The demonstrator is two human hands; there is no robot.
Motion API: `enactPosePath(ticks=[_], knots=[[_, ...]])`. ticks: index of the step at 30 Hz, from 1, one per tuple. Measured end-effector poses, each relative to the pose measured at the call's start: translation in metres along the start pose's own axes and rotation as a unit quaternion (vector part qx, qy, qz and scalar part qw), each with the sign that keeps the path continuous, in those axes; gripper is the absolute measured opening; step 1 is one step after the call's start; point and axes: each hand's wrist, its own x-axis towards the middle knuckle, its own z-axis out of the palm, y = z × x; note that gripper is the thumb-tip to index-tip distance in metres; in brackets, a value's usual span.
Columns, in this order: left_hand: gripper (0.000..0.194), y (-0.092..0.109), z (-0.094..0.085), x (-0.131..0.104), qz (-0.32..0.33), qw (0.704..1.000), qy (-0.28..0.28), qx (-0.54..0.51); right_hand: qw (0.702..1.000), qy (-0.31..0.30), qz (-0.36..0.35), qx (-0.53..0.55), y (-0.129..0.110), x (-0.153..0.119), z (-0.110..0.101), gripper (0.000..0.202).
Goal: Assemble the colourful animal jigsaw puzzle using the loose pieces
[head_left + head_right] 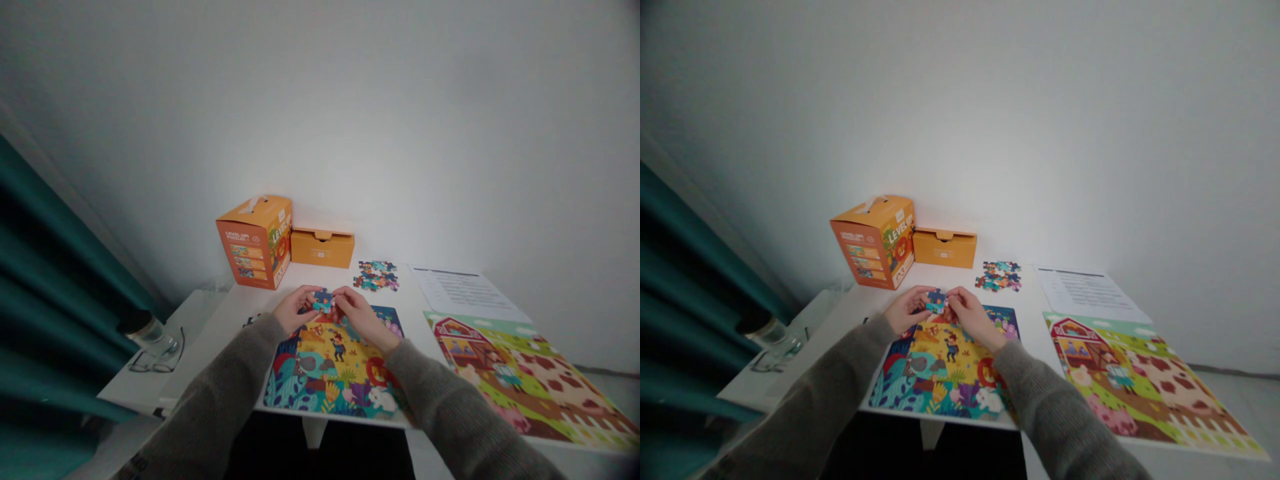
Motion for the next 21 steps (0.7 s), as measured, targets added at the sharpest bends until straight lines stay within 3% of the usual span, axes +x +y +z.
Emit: enactPosePath(ticks=[9, 15, 18, 21], knots=[[0.063, -0.0026, -0.0004, 0.0013, 0.002, 1.0, -0.005, -0.03, 0.995, 0.001, -0.051, -0.085, 0.0046, 0.0044, -0.0027, 0.036], [0.037, 0.001, -0.0031, 0.0051, -0.011, 0.997, 0.053, -0.047, 0.996, -0.015, -0.041, -0.075, 0.0014, 0.0009, -0.0021, 0.036], [0.037, 0.0036, -0.0032, 0.0065, -0.022, 0.996, 0.067, -0.051, 0.999, -0.022, -0.019, -0.025, 0.0005, -0.0009, -0.0006, 0.032], [0.037, 0.0039, -0.0029, 0.0071, -0.029, 0.995, 0.079, -0.056, 0.999, -0.004, -0.016, -0.046, 0.0029, -0.0024, -0.0009, 0.022]])
